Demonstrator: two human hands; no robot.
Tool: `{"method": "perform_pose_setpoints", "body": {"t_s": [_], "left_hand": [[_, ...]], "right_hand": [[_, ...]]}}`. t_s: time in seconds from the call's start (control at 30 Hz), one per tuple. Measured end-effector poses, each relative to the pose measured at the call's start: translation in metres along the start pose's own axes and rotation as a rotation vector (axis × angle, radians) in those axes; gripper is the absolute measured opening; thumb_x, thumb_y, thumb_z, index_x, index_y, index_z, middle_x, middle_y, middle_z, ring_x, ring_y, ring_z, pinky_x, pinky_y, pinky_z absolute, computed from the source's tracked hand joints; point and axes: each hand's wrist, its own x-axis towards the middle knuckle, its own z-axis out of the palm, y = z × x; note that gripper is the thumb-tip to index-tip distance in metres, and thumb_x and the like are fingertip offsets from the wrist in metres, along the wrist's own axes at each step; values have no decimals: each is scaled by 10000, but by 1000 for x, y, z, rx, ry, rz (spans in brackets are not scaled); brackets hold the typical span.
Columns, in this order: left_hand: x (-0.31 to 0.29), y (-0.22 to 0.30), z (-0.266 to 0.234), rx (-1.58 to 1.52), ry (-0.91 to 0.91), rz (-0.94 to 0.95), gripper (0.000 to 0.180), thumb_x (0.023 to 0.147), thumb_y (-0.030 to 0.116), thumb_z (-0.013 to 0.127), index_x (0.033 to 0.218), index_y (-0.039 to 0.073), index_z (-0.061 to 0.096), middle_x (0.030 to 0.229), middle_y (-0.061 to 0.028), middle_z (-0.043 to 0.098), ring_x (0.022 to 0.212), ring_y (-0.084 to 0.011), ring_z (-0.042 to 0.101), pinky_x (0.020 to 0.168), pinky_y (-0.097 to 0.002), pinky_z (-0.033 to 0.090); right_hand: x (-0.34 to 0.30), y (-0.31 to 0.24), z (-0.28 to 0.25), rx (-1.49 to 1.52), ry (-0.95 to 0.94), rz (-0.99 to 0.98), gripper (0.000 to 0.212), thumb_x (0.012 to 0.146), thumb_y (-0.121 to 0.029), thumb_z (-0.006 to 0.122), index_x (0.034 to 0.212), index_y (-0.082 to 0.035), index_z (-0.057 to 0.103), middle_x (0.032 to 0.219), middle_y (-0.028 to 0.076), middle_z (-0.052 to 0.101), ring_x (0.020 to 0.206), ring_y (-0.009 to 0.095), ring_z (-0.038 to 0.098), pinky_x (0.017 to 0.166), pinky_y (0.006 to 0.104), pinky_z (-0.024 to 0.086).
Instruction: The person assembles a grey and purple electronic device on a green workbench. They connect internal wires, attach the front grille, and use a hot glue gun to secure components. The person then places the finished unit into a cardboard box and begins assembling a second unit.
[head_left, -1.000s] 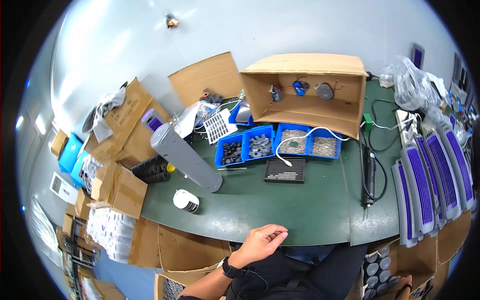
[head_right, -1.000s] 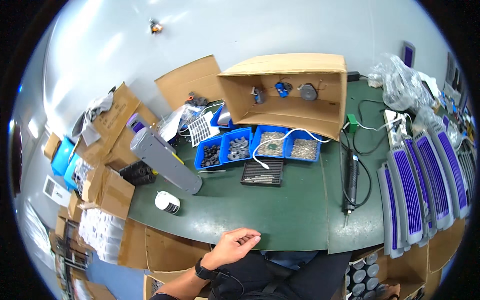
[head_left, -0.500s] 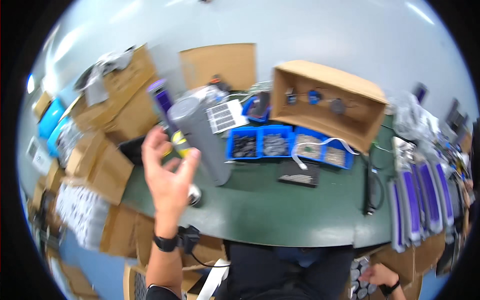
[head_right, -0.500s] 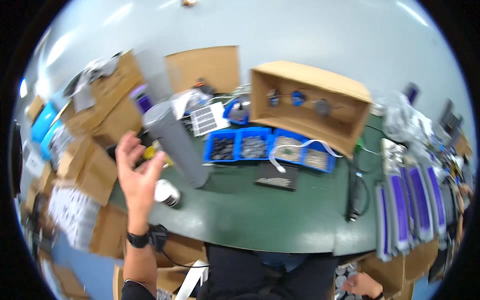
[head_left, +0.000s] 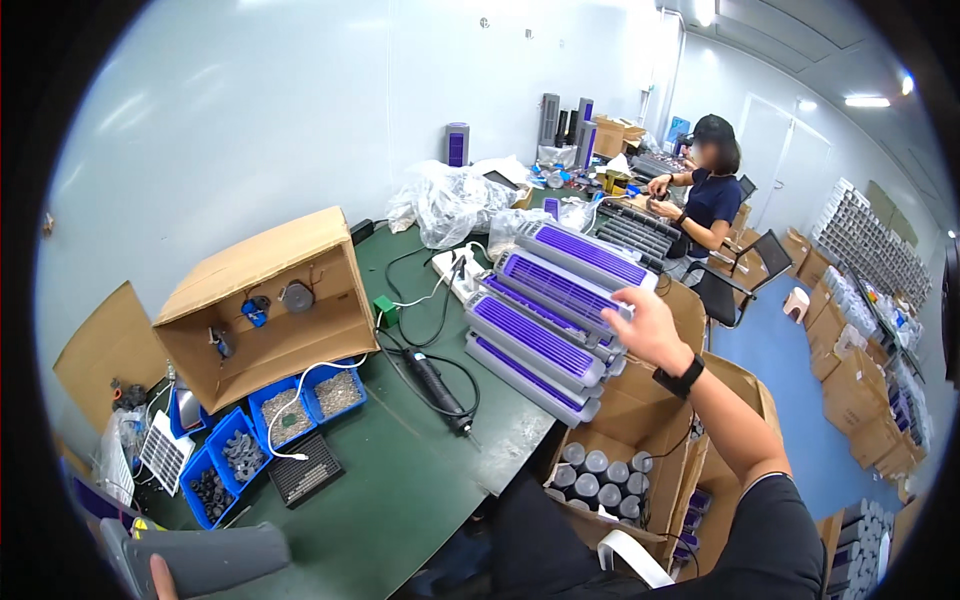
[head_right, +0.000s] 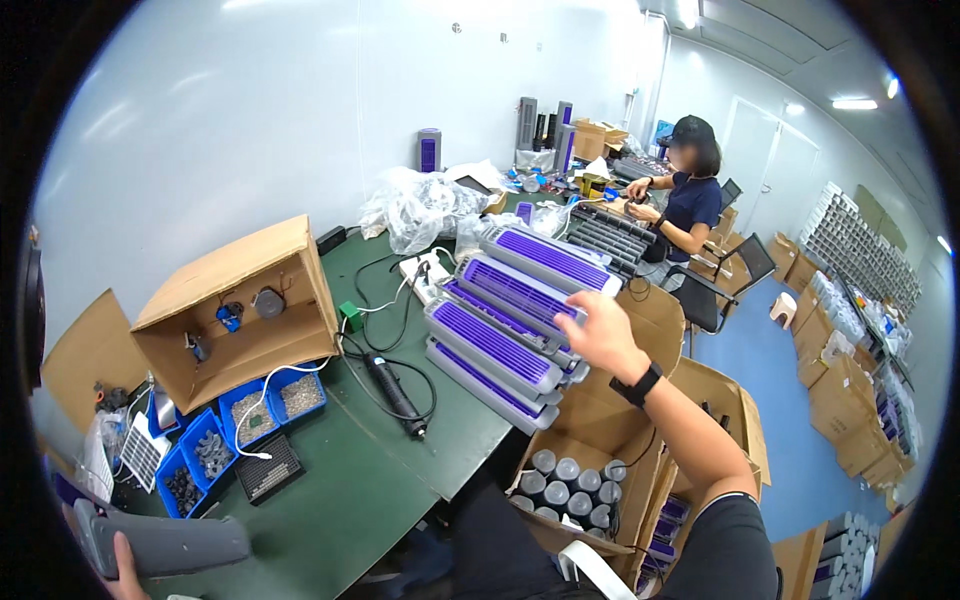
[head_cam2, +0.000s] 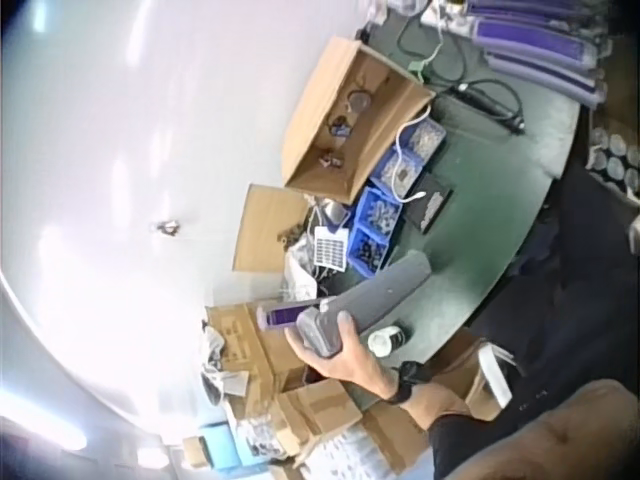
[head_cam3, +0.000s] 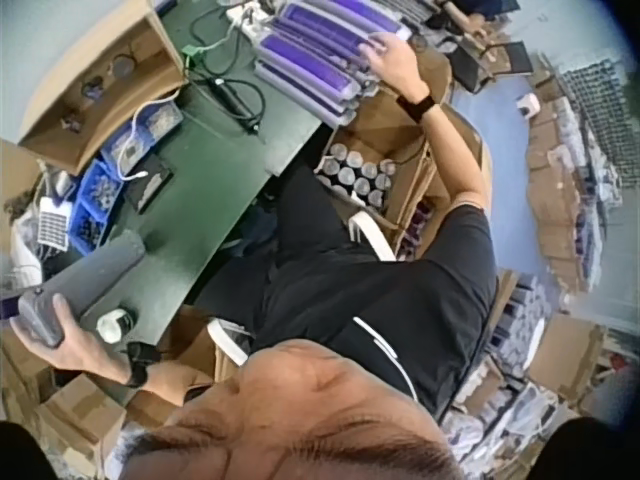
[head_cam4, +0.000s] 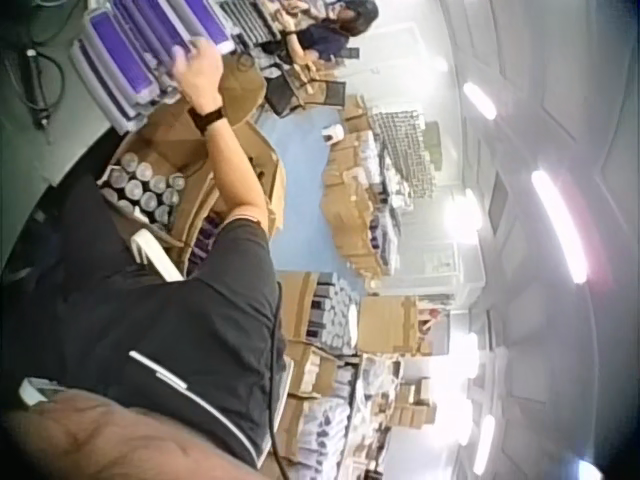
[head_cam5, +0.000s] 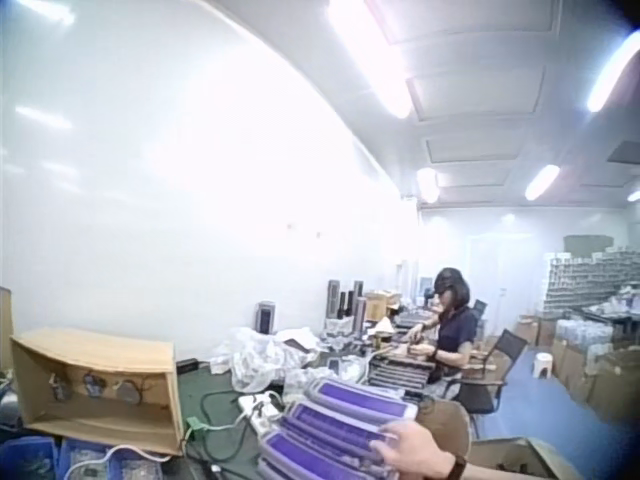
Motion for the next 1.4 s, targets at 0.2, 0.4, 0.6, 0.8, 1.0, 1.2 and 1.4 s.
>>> {"method": "perform_pose_setpoints", "body": {"t_s": [0.2,0.4,0.6,0.8,1.0,1.2,1.4], "left_hand": [[-61,-28,13,-123,-71,26,697,946,27,758,1573,-17,456,1551,-191,508,1325,-310,544,1143,-463,427],[-118,-50,51,-498,-220,-452,725,924,50,775,1567,-40,451,1483,-171,545,1310,-296,553,1140,-410,417],[-142,-91,46,-171,-586,-514,750,893,53,820,1563,-3,489,1418,-167,616,1252,-238,583,1096,-356,446],[-144,-100,52,-94,-633,-472,742,886,71,837,1542,-23,505,1475,-178,602,1307,-240,566,1119,-342,429],[-126,-57,37,299,-477,-153,731,887,105,843,1538,14,523,1565,-260,517,1446,-384,501,1203,-425,373],[-122,30,84,69,-640,195,700,879,113,844,1497,-24,545,1539,-276,525,1449,-438,488,1202,-480,388],[-148,72,138,-94,-742,417,731,859,94,808,1532,24,532,1502,-237,538,1390,-363,552,1141,-490,468]], "right_hand": [[54,45,4,-157,226,180,406,862,-282,792,1193,-66,700,1155,185,696,1190,374,611,1027,469,510],[68,109,-4,175,110,659,431,866,-268,815,1129,49,688,1030,174,721,866,295,706,800,428,585],[62,114,4,932,-75,945,240,893,-176,789,1014,24,734,856,113,716,703,209,687,615,331,566],[66,120,17,1008,91,891,93,906,13,739,993,39,722,915,127,744,762,257,739,672,396,656],[71,64,-16,462,337,188,151,867,-15,836,918,10,696,848,37,715,690,93,647,598,269,548],[26,-70,-104,56,404,-622,204,803,126,756,973,22,713,979,144,742,879,287,739,763,341,591],[-11,-191,-108,264,117,-951,175,781,87,737,933,3,716,959,153,762,828,324,757,689,384,608]]}}
